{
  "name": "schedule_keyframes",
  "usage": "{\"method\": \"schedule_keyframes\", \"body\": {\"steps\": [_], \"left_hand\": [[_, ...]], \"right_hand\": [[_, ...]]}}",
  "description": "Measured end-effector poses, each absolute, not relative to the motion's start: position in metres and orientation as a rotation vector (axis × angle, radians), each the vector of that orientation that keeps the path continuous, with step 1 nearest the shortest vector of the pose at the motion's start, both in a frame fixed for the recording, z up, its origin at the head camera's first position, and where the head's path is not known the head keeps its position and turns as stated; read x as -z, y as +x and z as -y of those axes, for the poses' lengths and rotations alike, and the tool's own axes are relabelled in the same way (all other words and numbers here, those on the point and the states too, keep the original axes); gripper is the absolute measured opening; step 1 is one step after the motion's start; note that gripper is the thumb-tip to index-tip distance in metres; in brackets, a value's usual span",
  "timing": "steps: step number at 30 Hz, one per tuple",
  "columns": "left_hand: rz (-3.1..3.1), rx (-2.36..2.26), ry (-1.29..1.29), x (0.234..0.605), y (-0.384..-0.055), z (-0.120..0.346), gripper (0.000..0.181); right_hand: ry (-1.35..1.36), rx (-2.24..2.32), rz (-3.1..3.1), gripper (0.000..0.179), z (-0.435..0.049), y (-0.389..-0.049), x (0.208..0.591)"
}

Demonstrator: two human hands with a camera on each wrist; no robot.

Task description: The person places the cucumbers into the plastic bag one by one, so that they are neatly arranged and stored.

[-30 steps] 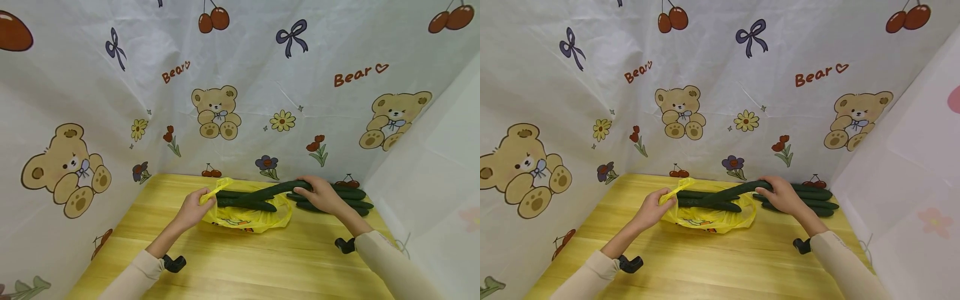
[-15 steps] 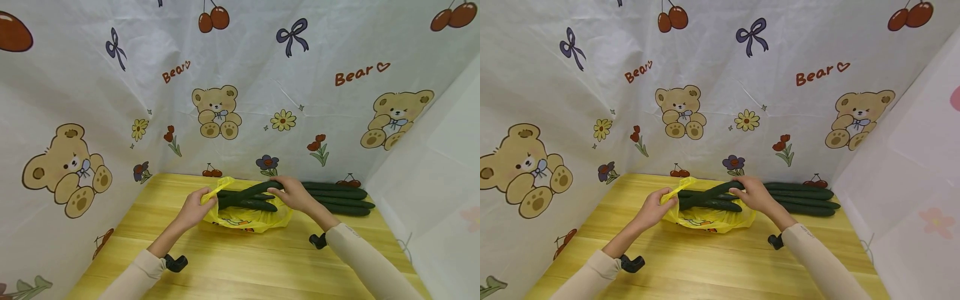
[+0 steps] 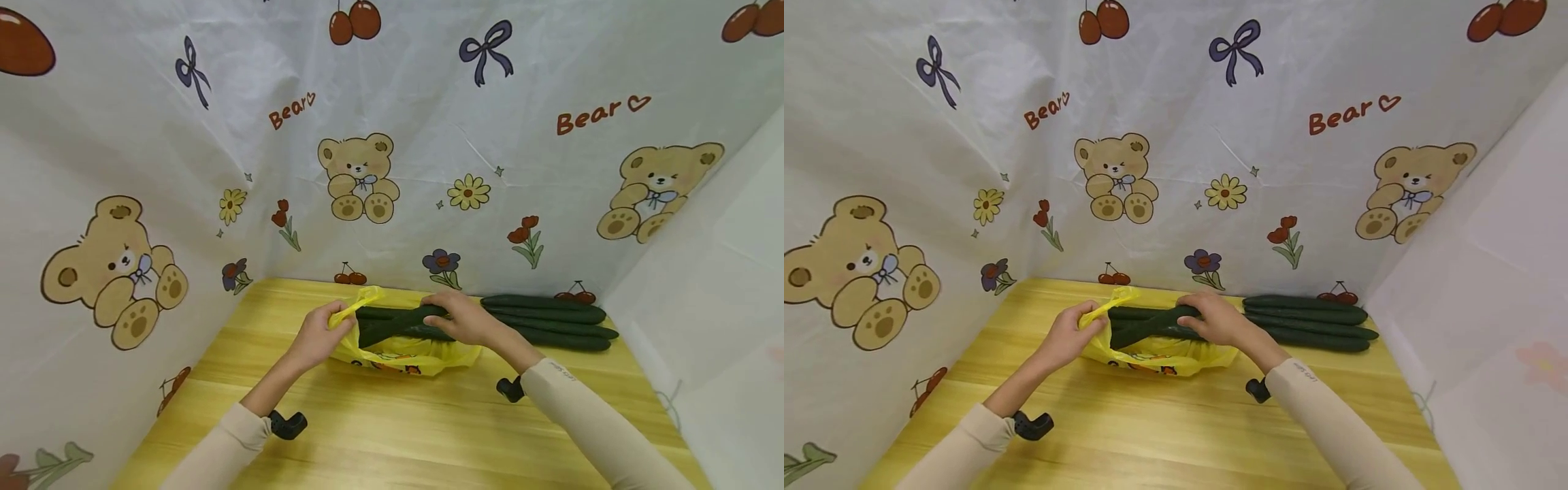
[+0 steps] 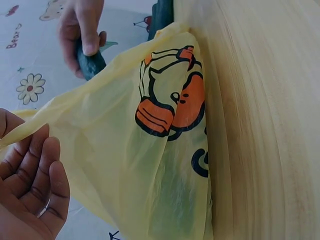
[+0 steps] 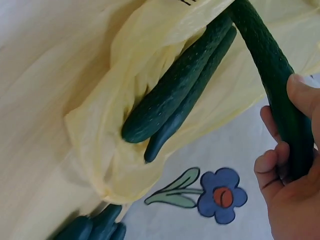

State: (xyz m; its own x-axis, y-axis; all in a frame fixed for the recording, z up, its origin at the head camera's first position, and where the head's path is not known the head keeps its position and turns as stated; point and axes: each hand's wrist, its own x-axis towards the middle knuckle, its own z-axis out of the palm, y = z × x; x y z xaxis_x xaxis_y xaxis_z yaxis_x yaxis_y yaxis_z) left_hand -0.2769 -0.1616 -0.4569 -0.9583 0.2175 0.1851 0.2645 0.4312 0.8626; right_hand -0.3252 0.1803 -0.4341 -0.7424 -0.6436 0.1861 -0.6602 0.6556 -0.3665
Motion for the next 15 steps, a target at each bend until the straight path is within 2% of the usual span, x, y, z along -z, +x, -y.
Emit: {"method": "schedule_keyframes", "body": {"steps": [7,15], "left_hand": [[2.626,1.592,-0.447,0.454,-0.278,0.158,0.011],[2.622,1.602,-0.470,0.452,-0.278,0.151,0.018]], "right_hand": [[1.010,-0.761,2.817,0.048,-0.193,-0.322,0.433],[0.914,-0.826,2.748,0.048,-0.175,-0.320,0.439]]}}
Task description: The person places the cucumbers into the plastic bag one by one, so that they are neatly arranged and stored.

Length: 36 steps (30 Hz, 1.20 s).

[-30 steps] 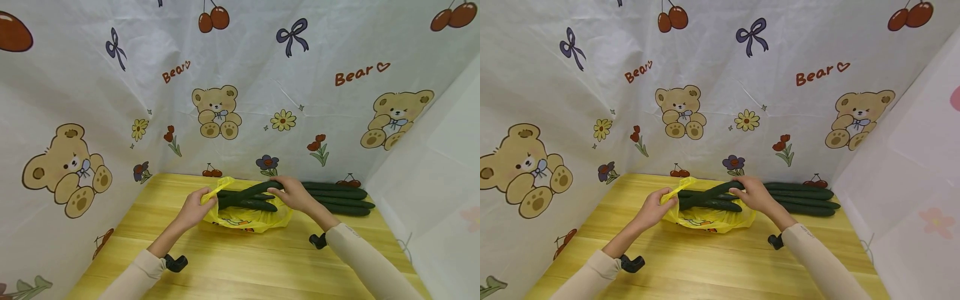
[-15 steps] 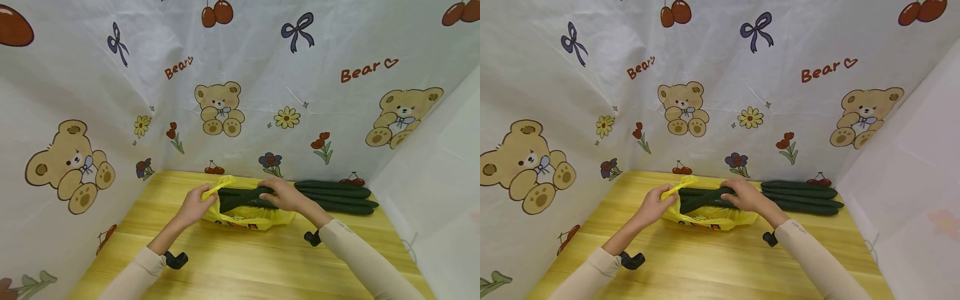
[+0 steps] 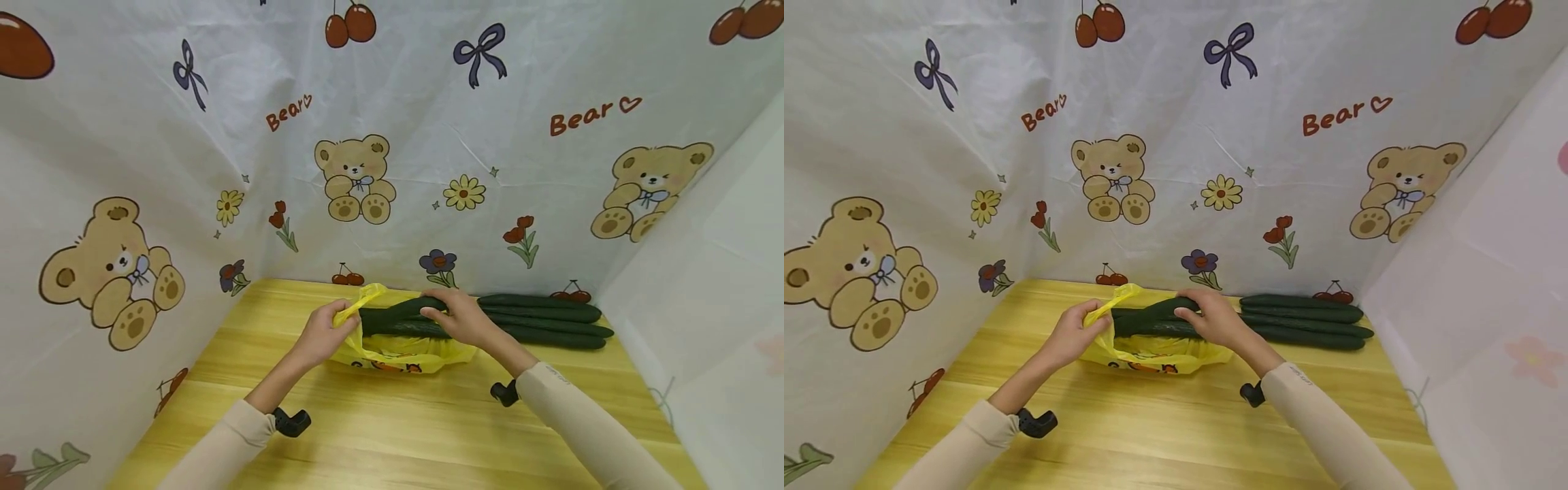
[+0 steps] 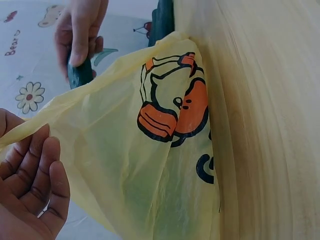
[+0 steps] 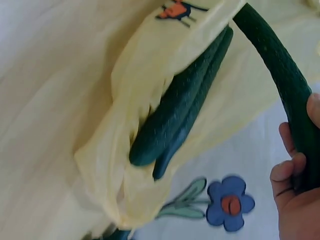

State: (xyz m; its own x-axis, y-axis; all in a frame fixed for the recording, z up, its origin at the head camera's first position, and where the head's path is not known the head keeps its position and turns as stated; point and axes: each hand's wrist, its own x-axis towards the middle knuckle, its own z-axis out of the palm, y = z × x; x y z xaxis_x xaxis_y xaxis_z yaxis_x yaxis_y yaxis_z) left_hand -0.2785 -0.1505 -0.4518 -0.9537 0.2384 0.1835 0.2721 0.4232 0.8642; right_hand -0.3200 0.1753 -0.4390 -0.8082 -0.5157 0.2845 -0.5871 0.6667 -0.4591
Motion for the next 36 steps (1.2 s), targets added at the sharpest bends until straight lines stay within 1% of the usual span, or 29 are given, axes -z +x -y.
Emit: {"method": "schedule_keyframes", "body": {"steps": [7,17,23,28,31,36], "left_hand": [[2.616,1.598,-0.485,0.450,-0.278,0.149,0.013],[2.607,1.610,-0.497,0.451,-0.278,0.151,0.017],[2.614,1.627,-0.490,0.452,-0.278,0.151,0.018],[2.620,1.620,-0.487,0.452,-0.277,0.153,0.015],[2.621,1.623,-0.483,0.452,-0.276,0.154,0.015],[2.611,1.631,-0.489,0.455,-0.278,0.154,0.015]], "right_hand": [[0.921,-0.719,2.730,0.045,-0.152,-0.321,0.450],[0.815,-0.790,2.699,0.045,-0.154,-0.321,0.453],[0.885,-0.795,2.769,0.044,-0.148,-0.325,0.457],[0.913,-0.767,2.873,0.042,-0.150,-0.334,0.452],[0.910,-0.667,2.948,0.041,-0.154,-0.337,0.444],[0.953,-0.339,3.012,0.037,-0.154,-0.339,0.439]]}}
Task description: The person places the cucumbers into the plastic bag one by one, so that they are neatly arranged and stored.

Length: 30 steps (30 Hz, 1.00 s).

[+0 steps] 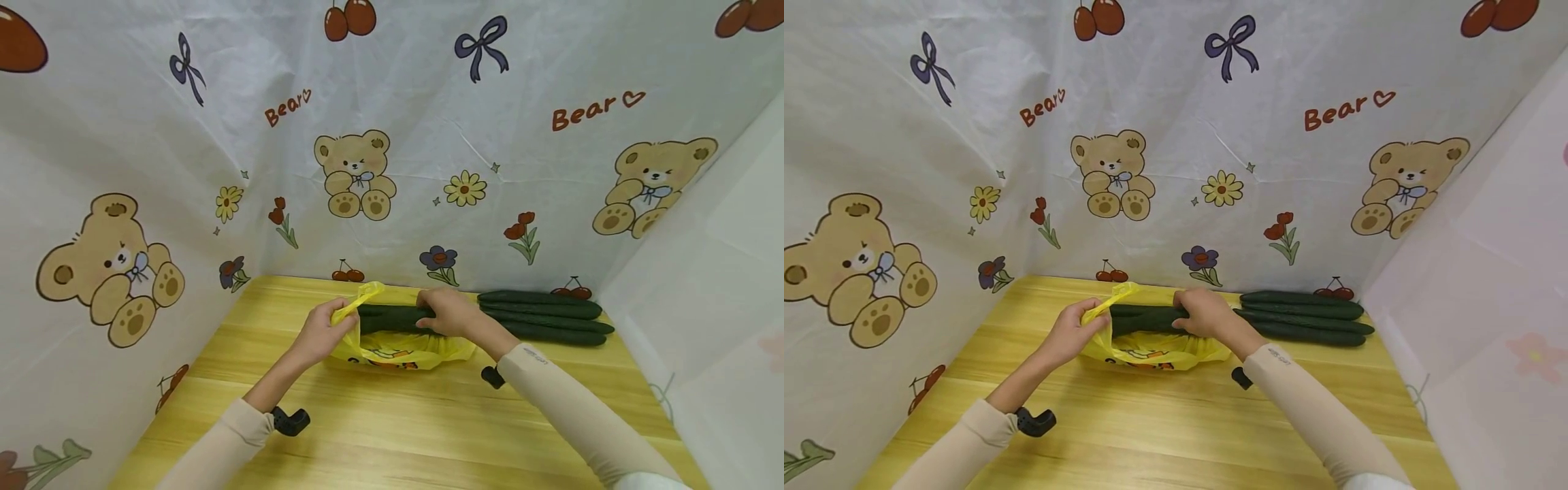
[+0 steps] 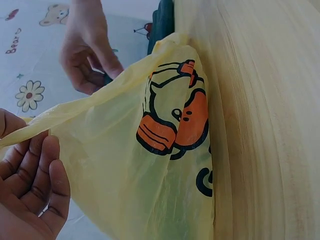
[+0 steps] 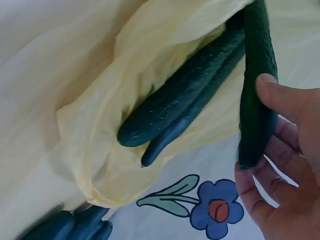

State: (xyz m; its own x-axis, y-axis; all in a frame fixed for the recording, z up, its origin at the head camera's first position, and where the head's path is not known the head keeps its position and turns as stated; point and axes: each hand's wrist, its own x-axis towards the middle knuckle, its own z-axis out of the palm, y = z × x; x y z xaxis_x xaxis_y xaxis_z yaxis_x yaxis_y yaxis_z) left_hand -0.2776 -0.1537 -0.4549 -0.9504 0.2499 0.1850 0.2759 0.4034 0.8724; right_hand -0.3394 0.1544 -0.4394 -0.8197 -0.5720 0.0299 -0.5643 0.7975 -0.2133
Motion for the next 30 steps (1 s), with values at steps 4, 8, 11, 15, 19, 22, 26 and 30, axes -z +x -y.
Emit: {"method": "schedule_keyframes", "body": {"steps": [4,8,11,15,19,22,26,30], "left_hand": [[2.614,1.630,-0.504,0.456,-0.278,0.152,0.016],[2.614,1.629,-0.495,0.454,-0.277,0.151,0.018],[2.613,1.621,-0.486,0.453,-0.277,0.151,0.017],[2.617,1.609,-0.486,0.453,-0.277,0.151,0.016],[2.615,1.598,-0.483,0.453,-0.277,0.153,0.017],[2.612,1.601,-0.489,0.452,-0.276,0.154,0.020],[2.612,1.610,-0.490,0.453,-0.276,0.155,0.020],[2.607,1.622,-0.475,0.456,-0.276,0.155,0.016]], "right_hand": [[-0.893,0.166,-2.942,0.036,-0.155,-0.341,0.448],[-0.856,0.159,-2.930,0.023,-0.157,-0.341,0.461],[-0.896,0.186,-2.923,0.016,-0.160,-0.340,0.468],[-0.936,0.200,-2.940,0.019,-0.162,-0.339,0.469],[-0.940,0.213,-2.945,0.016,-0.166,-0.339,0.462],[-0.917,0.191,-2.942,0.015,-0.171,-0.339,0.457],[-0.895,0.150,-2.940,0.020,-0.183,-0.339,0.454],[-0.860,0.145,-2.950,0.026,-0.205,-0.338,0.455]]}}
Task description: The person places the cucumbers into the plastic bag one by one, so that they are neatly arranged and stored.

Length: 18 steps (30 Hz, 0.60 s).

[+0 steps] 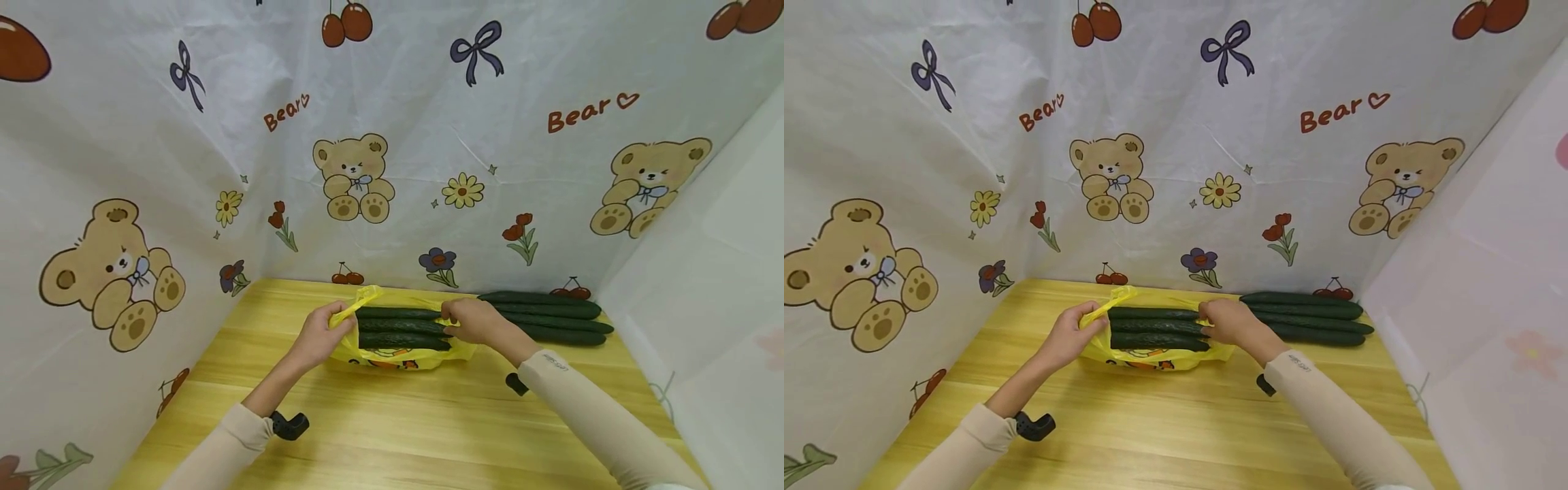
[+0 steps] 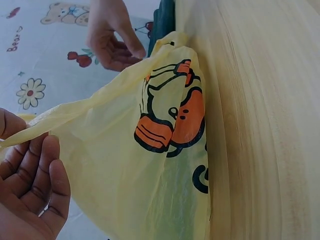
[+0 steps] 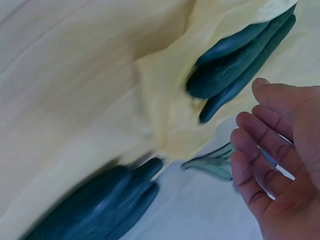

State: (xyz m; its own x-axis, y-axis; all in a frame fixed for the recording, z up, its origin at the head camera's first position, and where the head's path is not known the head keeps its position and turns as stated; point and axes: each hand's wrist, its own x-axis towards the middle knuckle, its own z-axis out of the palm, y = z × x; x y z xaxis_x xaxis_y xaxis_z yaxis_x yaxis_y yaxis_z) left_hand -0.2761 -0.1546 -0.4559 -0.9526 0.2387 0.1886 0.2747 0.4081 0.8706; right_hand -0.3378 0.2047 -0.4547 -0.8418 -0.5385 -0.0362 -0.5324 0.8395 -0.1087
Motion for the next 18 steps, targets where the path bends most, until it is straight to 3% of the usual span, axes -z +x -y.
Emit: {"method": "schedule_keyframes", "body": {"steps": [18], "left_hand": [[2.607,1.641,-0.480,0.463,-0.278,0.156,0.018]], "right_hand": [[-0.551,0.434,-2.999,0.034,-0.360,-0.332,0.481]]}}
